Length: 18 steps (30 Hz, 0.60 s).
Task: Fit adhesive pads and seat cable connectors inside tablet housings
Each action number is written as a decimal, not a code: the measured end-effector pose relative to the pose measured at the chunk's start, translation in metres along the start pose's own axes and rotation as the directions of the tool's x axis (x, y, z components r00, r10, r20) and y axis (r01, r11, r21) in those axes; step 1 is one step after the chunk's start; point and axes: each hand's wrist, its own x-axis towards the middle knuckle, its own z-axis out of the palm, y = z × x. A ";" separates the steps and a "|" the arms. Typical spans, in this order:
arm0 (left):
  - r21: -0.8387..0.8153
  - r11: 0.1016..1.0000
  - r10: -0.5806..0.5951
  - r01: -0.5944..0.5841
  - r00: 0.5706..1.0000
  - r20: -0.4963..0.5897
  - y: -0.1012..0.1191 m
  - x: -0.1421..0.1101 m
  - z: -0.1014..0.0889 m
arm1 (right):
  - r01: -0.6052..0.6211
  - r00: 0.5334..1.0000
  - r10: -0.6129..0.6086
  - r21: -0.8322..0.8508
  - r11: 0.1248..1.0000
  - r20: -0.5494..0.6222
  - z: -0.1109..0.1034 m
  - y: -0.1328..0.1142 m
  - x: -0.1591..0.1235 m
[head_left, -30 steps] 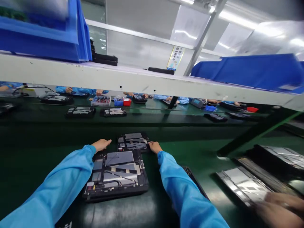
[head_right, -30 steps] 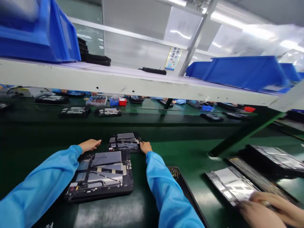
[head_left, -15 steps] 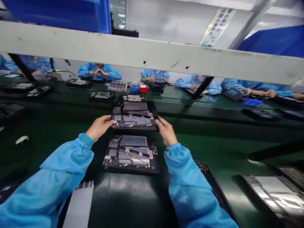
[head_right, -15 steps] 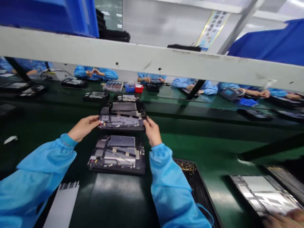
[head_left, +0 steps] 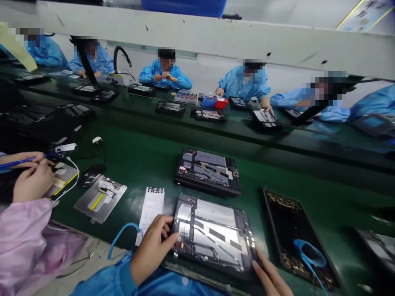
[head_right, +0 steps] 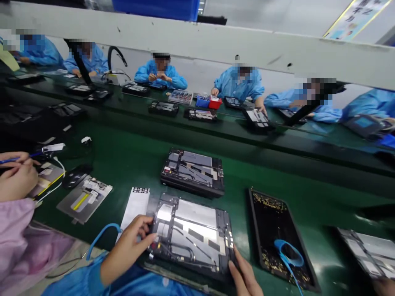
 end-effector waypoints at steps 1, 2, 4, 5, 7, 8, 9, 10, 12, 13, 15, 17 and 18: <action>0.013 1.000 0.016 -0.016 1.000 0.003 -0.007 0.004 0.005 | 0.047 0.997 -0.049 -0.037 0.998 -0.052 0.006 0.011 0.007; 0.019 0.999 0.036 -0.037 0.999 0.015 -0.013 0.009 0.009 | 0.105 0.988 -0.113 -0.084 0.991 -0.103 0.012 0.017 0.014; 0.001 0.998 0.067 -0.067 0.996 0.054 -0.020 0.019 0.007 | 0.239 0.943 -0.279 -0.214 0.947 -0.182 0.021 0.012 0.025; 0.011 0.996 0.092 -0.093 0.994 0.063 -0.022 0.023 0.002 | 0.304 0.906 -0.370 -0.294 0.906 -0.204 0.024 0.002 0.028; 0.151 0.971 0.183 -0.186 0.983 0.031 -0.029 0.032 -0.012 | 0.431 0.819 -0.539 -0.409 0.805 -0.197 0.033 -0.032 0.025; 0.247 0.941 0.236 -0.229 0.972 0.003 -0.034 0.036 -0.020 | 0.495 0.775 -0.608 -0.431 0.754 -0.172 0.040 -0.055 0.022; 0.356 0.897 0.288 -0.262 0.957 -0.020 -0.040 0.042 -0.026 | 0.573 0.751 -0.654 -0.397 0.717 -0.098 0.050 -0.079 0.018; 0.455 0.846 0.328 -0.278 0.944 -0.032 -0.047 0.047 -0.031 | 0.659 0.723 -0.690 -0.318 0.682 0.018 0.064 -0.104 0.016; 0.569 0.775 0.352 -0.276 0.936 -0.026 -0.062 0.058 -0.035 | 0.781 0.622 -0.737 -0.152 0.605 0.265 0.100 -0.150 0.016; 0.599 0.753 0.352 -0.273 0.936 -0.017 -0.068 0.061 -0.034 | 0.820 0.554 -0.733 -0.106 0.563 0.395 0.121 -0.170 0.019; 0.638 0.722 0.351 -0.268 0.936 -0.004 -0.079 0.065 -0.029 | 0.862 0.474 -0.679 -0.136 0.489 0.561 0.163 -0.198 0.031; 0.640 0.722 0.345 -0.262 0.938 -0.006 -0.085 0.065 -0.024 | 0.870 0.472 -0.610 -0.224 0.439 0.637 0.197 -0.213 0.045; 0.645 0.720 0.344 -0.258 0.939 -0.008 -0.086 0.064 -0.022 | 0.867 0.481 -0.585 -0.258 0.426 0.653 0.210 -0.217 0.052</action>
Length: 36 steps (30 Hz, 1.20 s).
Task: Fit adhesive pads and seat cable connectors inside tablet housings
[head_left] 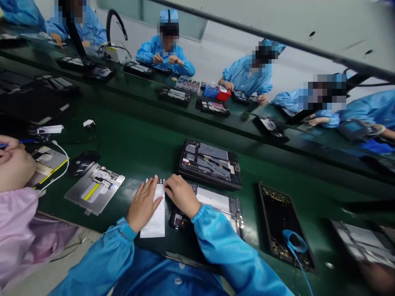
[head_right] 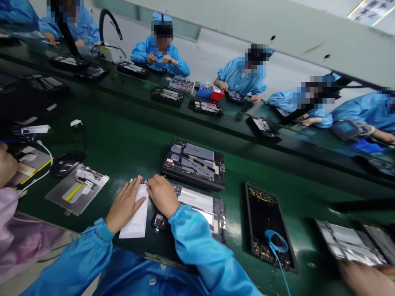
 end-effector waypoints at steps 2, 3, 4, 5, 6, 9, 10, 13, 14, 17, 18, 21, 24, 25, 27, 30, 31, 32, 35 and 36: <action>0.006 1.000 -0.007 0.007 1.000 0.000 0.002 -0.002 0.000 | -0.015 0.999 0.016 -0.023 1.000 0.031 0.010 0.003 0.017; 0.007 1.000 -0.009 0.009 1.000 0.001 0.002 -0.002 -0.001 | -0.019 0.999 0.019 -0.021 1.000 0.039 0.014 0.005 0.022; 0.008 1.000 -0.009 0.009 1.000 0.001 0.003 -0.002 -0.002 | -0.023 0.999 0.024 -0.022 1.000 0.046 0.018 0.006 0.025; 0.009 1.000 -0.006 0.006 1.000 0.001 0.004 -0.002 -0.004 | -0.027 0.998 0.028 -0.021 0.999 0.051 0.021 0.006 0.027; 0.010 1.000 -0.003 0.003 1.000 0.001 0.005 -0.001 -0.005 | -0.034 0.998 0.035 -0.019 0.999 0.053 0.024 0.006 0.029; 0.006 1.000 0.008 -0.008 1.000 0.015 0.006 0.001 -0.009 | -0.055 0.997 0.054 0.008 0.998 0.049 0.025 0.003 0.034; 0.004 1.000 0.010 -0.010 1.000 0.021 0.005 0.002 -0.009 | -0.059 0.997 0.058 0.026 0.998 0.047 0.021 0.003 0.035; -0.006 1.000 0.021 -0.020 0.999 0.035 0.001 0.007 -0.008 | -0.070 0.997 0.072 0.127 0.989 -0.007 -0.007 0.006 0.023; -0.016 0.999 0.031 -0.030 0.999 0.036 0.000 0.009 -0.009 | -0.061 0.995 0.076 0.202 0.978 -0.069 -0.021 0.009 0.013; -0.045 0.997 0.067 -0.068 0.997 -0.028 0.004 0.011 -0.019 | 0.010 0.947 0.129 0.428 0.904 -0.295 -0.060 0.016 -0.042; -0.052 0.996 0.074 -0.078 0.995 -0.071 0.009 0.010 -0.025 | 0.013 0.929 0.158 0.457 0.890 -0.334 -0.067 0.018 -0.066; -0.122 0.984 0.106 -0.127 0.981 -0.163 0.036 -0.002 -0.045 | -0.093 0.912 0.237 0.394 0.914 -0.335 -0.064 0.020 -0.135; -0.266 0.933 0.216 -0.243 0.968 -0.127 0.072 -0.018 -0.050 | -0.207 0.906 0.283 0.255 0.945 -0.315 -0.036 0.017 -0.185; -0.304 0.913 0.253 -0.273 0.962 -0.104 0.084 -0.021 -0.047 | -0.232 0.903 0.290 0.210 0.950 -0.316 -0.026 0.015 -0.195; -0.349 0.888 0.298 -0.299 0.953 -0.057 0.101 -0.025 -0.035 | -0.255 0.899 0.288 0.140 0.957 -0.331 -0.011 0.009 -0.204; -0.366 0.887 0.299 -0.281 0.954 -0.008 0.111 -0.022 -0.012 | -0.243 0.895 0.261 0.094 0.965 -0.361 0.001 0.002 -0.201; -0.375 0.887 0.292 -0.270 0.956 0.003 0.111 -0.020 -0.006 | -0.235 0.897 0.251 0.090 0.968 -0.362 0.003 0.002 -0.198; -0.388 0.885 0.285 -0.259 0.958 0.009 0.110 -0.017 -0.001 | -0.228 0.901 0.244 0.086 0.970 -0.360 0.004 0.002 -0.195; -0.419 0.876 0.271 -0.238 0.962 0.019 0.106 -0.013 0.005 | -0.227 0.913 0.235 0.065 0.972 -0.333 0.010 0.005 -0.190; -0.424 0.874 0.271 -0.236 0.962 0.023 0.106 -0.012 0.005 | -0.233 0.916 0.238 0.054 0.971 -0.323 0.011 0.006 -0.189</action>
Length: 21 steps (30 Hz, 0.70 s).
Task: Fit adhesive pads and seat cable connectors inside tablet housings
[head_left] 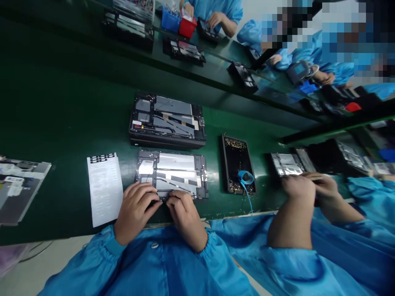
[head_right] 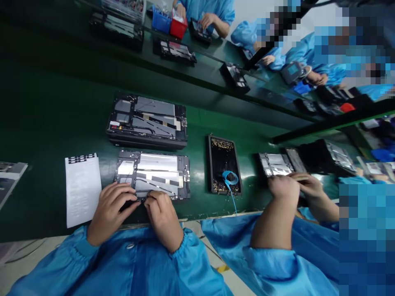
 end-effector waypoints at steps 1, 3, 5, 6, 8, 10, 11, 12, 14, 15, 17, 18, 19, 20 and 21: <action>-0.002 1.000 -0.001 0.001 1.000 0.005 0.000 0.000 -0.001 | -0.002 1.000 0.002 -0.013 1.000 0.011 0.002 0.001 0.000; 0.002 1.000 0.000 0.000 1.000 0.016 0.002 0.001 -0.002 | 0.000 1.000 0.001 -0.030 1.000 0.025 0.003 0.002 0.000; 0.022 1.000 0.004 -0.004 1.000 0.021 0.005 0.003 -0.005 | 0.004 1.000 -0.003 -0.036 0.999 0.029 0.004 0.003 0.000; 0.039 0.999 0.009 -0.010 1.000 0.024 0.008 0.004 -0.006 | 0.005 1.000 -0.004 -0.035 0.999 0.028 0.004 0.002 0.001; 0.080 0.996 0.022 -0.025 0.999 0.045 0.013 0.008 -0.010 | -0.003 1.000 0.004 -0.033 0.999 0.028 0.003 0.002 0.001; 0.114 0.993 0.033 -0.043 0.996 0.084 0.018 0.013 -0.013 | -0.011 0.999 0.012 -0.029 1.000 0.031 0.003 0.003 0.001; 0.129 0.990 0.035 -0.048 0.994 0.104 0.020 0.015 -0.014 | -0.012 0.999 0.013 -0.027 1.000 0.032 0.002 0.003 0.001; 0.143 0.988 0.033 -0.051 0.992 0.122 0.022 0.017 -0.015 | -0.011 0.999 0.012 -0.025 1.000 0.034 0.002 0.003 0.001; 0.169 0.984 0.034 -0.058 0.989 0.144 0.026 0.021 -0.016 | -0.010 0.999 0.011 -0.023 1.000 0.036 0.002 0.003 0.001; 0.182 0.981 0.037 -0.064 0.988 0.151 0.027 0.022 -0.016 | -0.009 0.999 0.010 -0.023 1.000 0.037 0.001 0.003 0.002; 0.200 0.976 0.052 -0.083 0.986 0.158 0.027 0.022 -0.015 | -0.007 0.999 0.008 -0.029 1.000 0.040 0.000 0.002 0.002; 0.202 0.975 0.060 -0.092 0.986 0.158 0.027 0.022 -0.015 | -0.005 0.999 0.006 -0.034 0.999 0.042 0.000 0.001 0.003; 0.198 0.975 0.067 -0.098 0.986 0.155 0.026 0.021 -0.015 | -0.002 0.999 0.003 -0.040 0.999 0.044 0.000 0.001 0.003; 0.187 0.977 0.072 -0.100 0.986 0.151 0.025 0.020 -0.015 | 0.000 0.999 0.002 -0.044 0.999 0.046 0.000 0.001 0.004; 0.169 0.980 0.076 -0.101 0.986 0.147 0.023 0.019 -0.015 | 0.002 0.999 0.001 -0.045 0.999 0.049 0.000 0.000 0.004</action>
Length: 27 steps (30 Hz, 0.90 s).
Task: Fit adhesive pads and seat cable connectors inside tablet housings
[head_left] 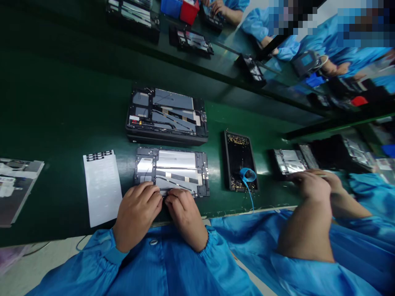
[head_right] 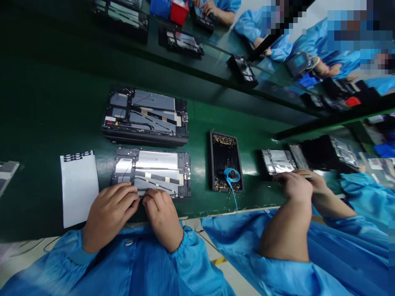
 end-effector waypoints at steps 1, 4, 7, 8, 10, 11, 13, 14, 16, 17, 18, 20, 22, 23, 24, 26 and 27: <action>-0.022 1.000 0.004 -0.004 1.000 -0.002 -0.002 -0.002 0.000 | -0.001 1.000 0.001 0.002 1.000 0.002 0.000 0.000 0.000; -0.082 0.997 0.008 -0.007 1.000 0.013 -0.010 -0.008 0.000 | 0.000 1.000 0.000 0.008 1.000 0.005 0.000 -0.001 0.000; -0.119 0.993 -0.006 0.012 0.999 0.043 -0.014 -0.015 0.002 | 0.007 1.000 -0.007 0.006 1.000 0.001 0.000 -0.002 0.000; -0.129 0.991 -0.014 0.020 0.999 0.050 -0.015 -0.016 0.003 | 0.008 1.000 -0.008 0.005 1.000 -0.001 0.001 -0.002 0.000; -0.145 0.989 -0.028 0.035 0.998 0.052 -0.015 -0.017 0.004 | 0.003 1.000 -0.003 0.006 1.000 -0.003 0.001 -0.002 0.000; -0.151 0.988 -0.034 0.041 0.998 0.049 -0.015 -0.017 0.005 | -0.002 1.000 0.002 0.007 1.000 -0.003 0.002 -0.002 0.000; -0.157 0.987 -0.038 0.044 0.998 0.044 -0.014 -0.016 0.005 | -0.010 1.000 0.010 0.007 1.000 0.002 0.002 -0.001 0.000; -0.156 0.987 -0.037 0.043 0.998 0.042 -0.014 -0.016 0.005 | -0.011 1.000 0.011 0.005 1.000 0.002 0.003 -0.001 0.000; -0.146 0.989 -0.031 0.036 0.999 0.038 -0.013 -0.015 0.005 | -0.008 1.000 0.008 -0.001 1.000 0.001 0.003 -0.001 -0.001; -0.139 0.990 -0.026 0.031 0.999 0.038 -0.013 -0.014 0.005 | -0.005 1.000 0.005 -0.005 1.000 -0.001 0.003 -0.001 -0.001; -0.132 0.991 -0.023 0.028 0.999 0.037 -0.013 -0.014 0.005 | -0.004 1.000 0.004 -0.009 1.000 -0.004 0.003 -0.001 -0.001; -0.118 0.993 -0.014 0.017 0.999 0.034 -0.012 -0.013 0.006 | -0.004 1.000 0.004 -0.014 1.000 -0.006 0.002 -0.002 0.000; -0.099 0.995 0.001 0.002 1.000 0.024 -0.013 -0.013 0.008 | -0.002 1.000 0.002 -0.017 1.000 -0.009 0.002 -0.002 0.001; -0.088 0.996 0.009 -0.008 1.000 0.016 -0.013 -0.013 0.008 | -0.001 1.000 0.000 -0.016 1.000 -0.014 0.002 -0.002 0.001; -0.077 0.997 0.018 -0.018 1.000 0.008 -0.014 -0.012 0.009 | 0.003 1.000 -0.003 -0.008 1.000 -0.022 0.002 -0.001 0.001; -0.057 0.998 0.031 -0.031 1.000 -0.001 -0.014 -0.012 0.009 | 0.012 0.998 -0.009 0.037 0.999 -0.059 0.003 0.001 0.001; -0.052 0.998 0.036 -0.036 0.999 -0.002 -0.014 -0.012 0.008 | 0.012 0.996 -0.006 0.074 0.997 -0.084 0.003 0.003 -0.001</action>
